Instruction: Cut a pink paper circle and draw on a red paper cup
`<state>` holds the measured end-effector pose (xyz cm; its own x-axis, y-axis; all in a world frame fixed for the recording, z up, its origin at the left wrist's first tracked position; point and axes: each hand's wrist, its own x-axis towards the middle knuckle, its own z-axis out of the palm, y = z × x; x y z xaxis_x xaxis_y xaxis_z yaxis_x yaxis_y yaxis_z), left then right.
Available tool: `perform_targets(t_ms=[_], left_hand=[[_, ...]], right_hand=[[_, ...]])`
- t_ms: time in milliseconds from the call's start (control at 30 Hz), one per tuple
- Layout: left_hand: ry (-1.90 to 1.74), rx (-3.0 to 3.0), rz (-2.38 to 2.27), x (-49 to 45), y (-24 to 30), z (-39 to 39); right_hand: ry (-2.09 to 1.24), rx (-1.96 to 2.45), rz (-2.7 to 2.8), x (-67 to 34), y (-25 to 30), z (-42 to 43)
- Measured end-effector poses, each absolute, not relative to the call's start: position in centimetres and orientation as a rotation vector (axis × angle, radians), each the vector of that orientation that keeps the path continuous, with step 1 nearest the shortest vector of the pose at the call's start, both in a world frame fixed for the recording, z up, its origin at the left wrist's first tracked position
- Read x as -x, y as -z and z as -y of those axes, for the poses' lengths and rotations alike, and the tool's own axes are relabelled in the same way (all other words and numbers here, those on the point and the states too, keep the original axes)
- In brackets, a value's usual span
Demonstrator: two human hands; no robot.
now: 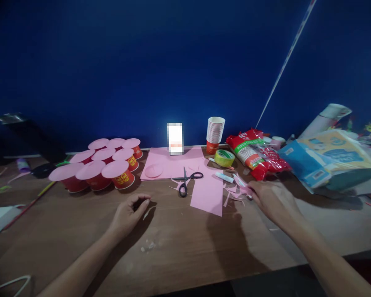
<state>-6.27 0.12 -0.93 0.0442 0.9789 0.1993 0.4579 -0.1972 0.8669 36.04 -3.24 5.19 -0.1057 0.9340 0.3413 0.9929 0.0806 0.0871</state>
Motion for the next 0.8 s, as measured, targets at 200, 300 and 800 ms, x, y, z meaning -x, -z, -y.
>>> perform_targets(t_ms=[200,300,800], left_hand=[[-1.099,-1.697,-1.457,6.1,1.0,0.0],[-1.089,-1.727,-1.449,6.1,1.1,0.1],[-1.13,-1.885,-1.416,6.2,1.3,0.0]], right_hand=[[0.298,1.849,2.183,-32.3,-6.6,2.3],[-0.002,1.608,2.307,-28.0,-5.9,2.3],[-0.061,1.301,2.735,-15.2,-2.6,-2.0]])
